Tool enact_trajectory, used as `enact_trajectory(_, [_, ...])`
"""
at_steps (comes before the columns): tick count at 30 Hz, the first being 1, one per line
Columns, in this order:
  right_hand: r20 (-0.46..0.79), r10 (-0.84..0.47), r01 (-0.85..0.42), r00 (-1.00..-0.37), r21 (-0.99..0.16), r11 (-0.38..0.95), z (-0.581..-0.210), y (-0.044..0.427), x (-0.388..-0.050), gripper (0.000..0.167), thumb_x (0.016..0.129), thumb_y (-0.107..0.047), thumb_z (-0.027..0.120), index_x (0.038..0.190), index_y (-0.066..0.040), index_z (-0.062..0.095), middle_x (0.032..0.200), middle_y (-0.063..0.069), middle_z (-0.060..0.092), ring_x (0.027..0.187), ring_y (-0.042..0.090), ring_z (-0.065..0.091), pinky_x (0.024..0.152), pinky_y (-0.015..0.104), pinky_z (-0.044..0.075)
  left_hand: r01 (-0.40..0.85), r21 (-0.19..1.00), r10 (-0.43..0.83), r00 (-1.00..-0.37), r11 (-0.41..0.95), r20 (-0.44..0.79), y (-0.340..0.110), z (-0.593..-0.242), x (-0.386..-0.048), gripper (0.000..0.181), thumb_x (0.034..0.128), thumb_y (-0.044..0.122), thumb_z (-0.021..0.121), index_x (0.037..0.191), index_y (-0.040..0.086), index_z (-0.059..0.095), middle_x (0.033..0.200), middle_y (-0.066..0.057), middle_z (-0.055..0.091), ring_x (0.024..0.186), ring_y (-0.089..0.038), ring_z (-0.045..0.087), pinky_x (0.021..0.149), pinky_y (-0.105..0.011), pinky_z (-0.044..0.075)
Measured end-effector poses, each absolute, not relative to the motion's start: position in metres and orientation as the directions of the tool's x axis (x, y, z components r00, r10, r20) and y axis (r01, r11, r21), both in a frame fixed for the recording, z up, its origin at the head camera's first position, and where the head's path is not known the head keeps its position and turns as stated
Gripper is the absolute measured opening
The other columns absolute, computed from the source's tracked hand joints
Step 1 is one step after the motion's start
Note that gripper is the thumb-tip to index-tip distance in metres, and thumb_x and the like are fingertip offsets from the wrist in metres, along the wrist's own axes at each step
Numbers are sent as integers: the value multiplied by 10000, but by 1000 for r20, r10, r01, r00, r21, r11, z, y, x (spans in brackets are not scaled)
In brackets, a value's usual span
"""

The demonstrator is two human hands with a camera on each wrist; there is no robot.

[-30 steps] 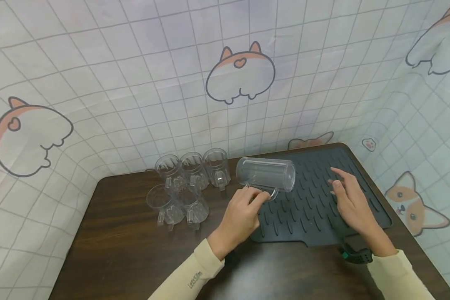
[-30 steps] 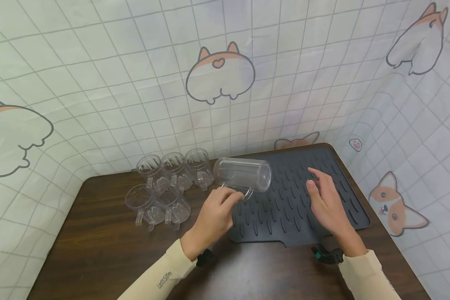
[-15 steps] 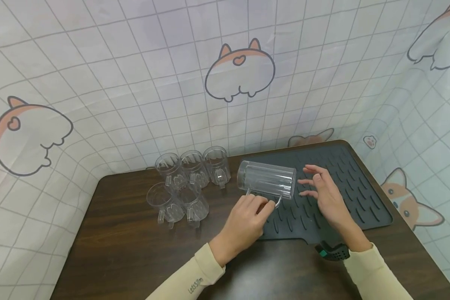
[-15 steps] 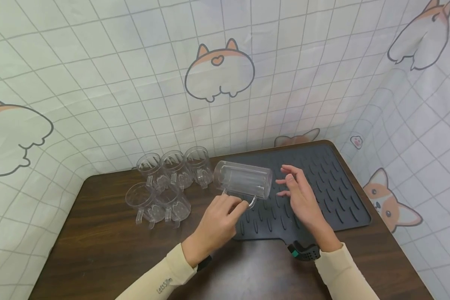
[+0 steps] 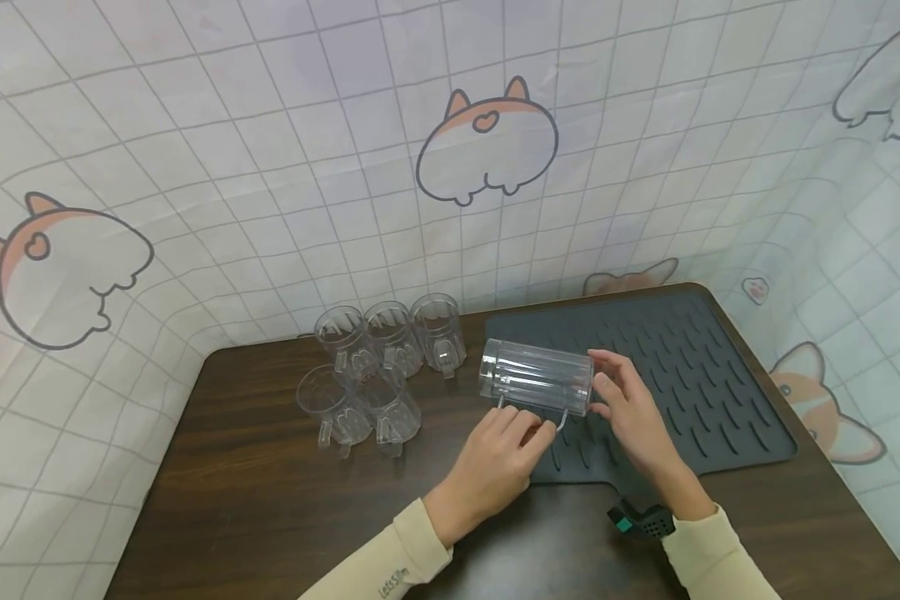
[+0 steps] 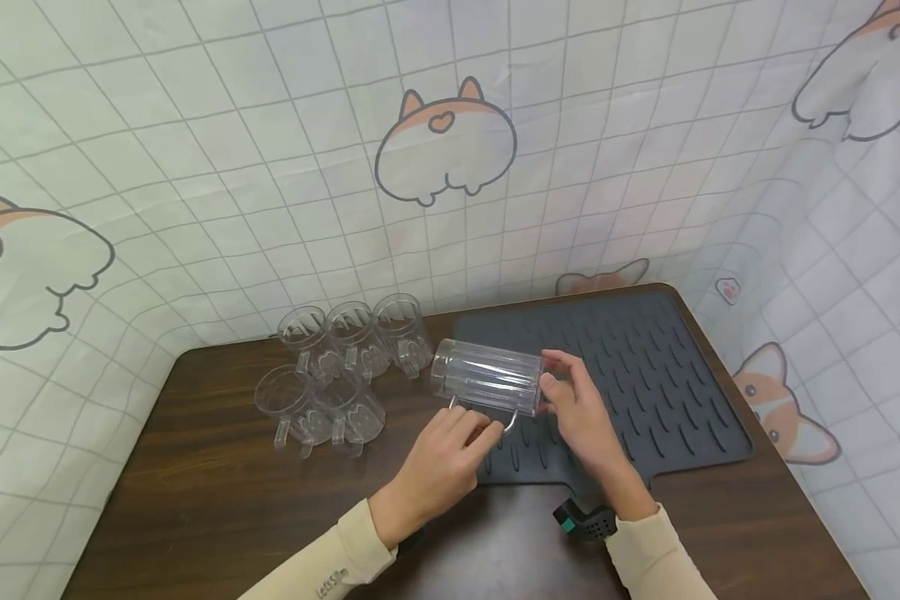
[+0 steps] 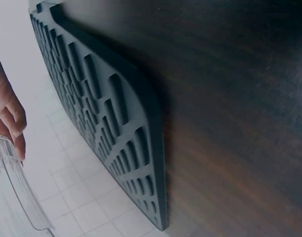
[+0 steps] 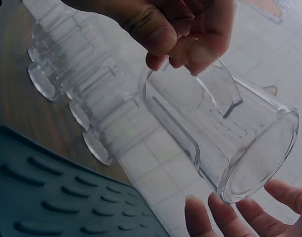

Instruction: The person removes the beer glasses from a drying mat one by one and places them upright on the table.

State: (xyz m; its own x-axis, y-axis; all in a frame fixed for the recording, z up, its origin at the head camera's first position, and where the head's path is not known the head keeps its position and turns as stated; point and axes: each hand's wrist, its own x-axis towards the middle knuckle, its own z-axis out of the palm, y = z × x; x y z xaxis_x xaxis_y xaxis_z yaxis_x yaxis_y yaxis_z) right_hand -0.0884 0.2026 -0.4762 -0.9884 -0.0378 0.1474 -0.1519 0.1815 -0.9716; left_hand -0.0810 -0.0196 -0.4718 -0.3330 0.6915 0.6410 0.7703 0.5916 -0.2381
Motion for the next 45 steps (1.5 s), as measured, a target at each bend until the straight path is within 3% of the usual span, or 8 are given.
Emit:
enact_trajectory(8, [156, -76, -165, -985, -979, 123, -490, 202, -88, 508, 1082, -139, 507, 1547, -57, 317, 1480, 173, 396, 1122, -32, 602, 894, 138, 514, 769, -248, 699, -331, 589, 634, -19, -479, -78, 216, 1002, 63, 514, 1028, 169, 700, 931, 47, 649, 760, -104, 554, 641, -225, 423])
enact_trajectory(19, [181, -93, -191, -979, -976, 105, -497, 203, -90, 499, 1048, -95, 578, 1501, -37, 377, 1317, -58, 488, 1044, -16, 649, 811, 200, 544, 759, -257, 700, -340, 599, 628, -19, -485, -74, 208, 1016, 83, 516, 1040, 176, 701, 943, 48, 653, 767, -101, 558, 644, -223, 421])
enact_trajectory(30, [228, -68, -233, -971, -970, 70, -490, 200, -92, 476, 1023, -37, 592, 1457, 9, 402, 1274, -35, 509, 1026, 1, 654, 822, 163, 552, 736, -285, 689, -325, 614, 648, -21, -479, -69, 262, 1038, 78, 488, 1132, 136, 725, 1018, 38, 709, 841, -114, 622, 736, -241, 496])
enact_trajectory(36, [245, -31, -247, -969, -965, 83, -480, 196, -92, 469, 1020, -43, 598, 1451, 4, 418, 1298, -69, 522, 1049, -8, 648, 825, 144, 555, 782, -210, 639, -287, 587, 714, -27, -469, -72, 300, 1013, 73, 488, 1164, 124, 742, 1057, 0, 723, 1003, -159, 682, 868, -284, 566])
enact_trajectory(40, [270, -13, -270, -963, -961, 56, -475, 197, -93, 467, 1014, -16, 597, 1446, 20, 421, 1293, -65, 535, 1052, -4, 650, 829, 139, 558, 809, -126, 560, -275, 574, 781, -32, -463, -75, 245, 987, 116, 550, 1149, 132, 734, 1063, -18, 707, 1022, -196, 663, 877, -311, 556])
enact_trajectory(45, [306, 14, -306, -952, -952, -4, -465, 199, -96, 446, 1007, 23, 583, 1429, 11, 439, 1283, -35, 534, 1039, 12, 646, 842, 133, 564, 837, 126, 366, -362, 532, 858, -40, -459, -78, 235, 924, 63, 661, 1158, 49, 678, 1070, -70, 664, 986, -211, 618, 855, -322, 525])
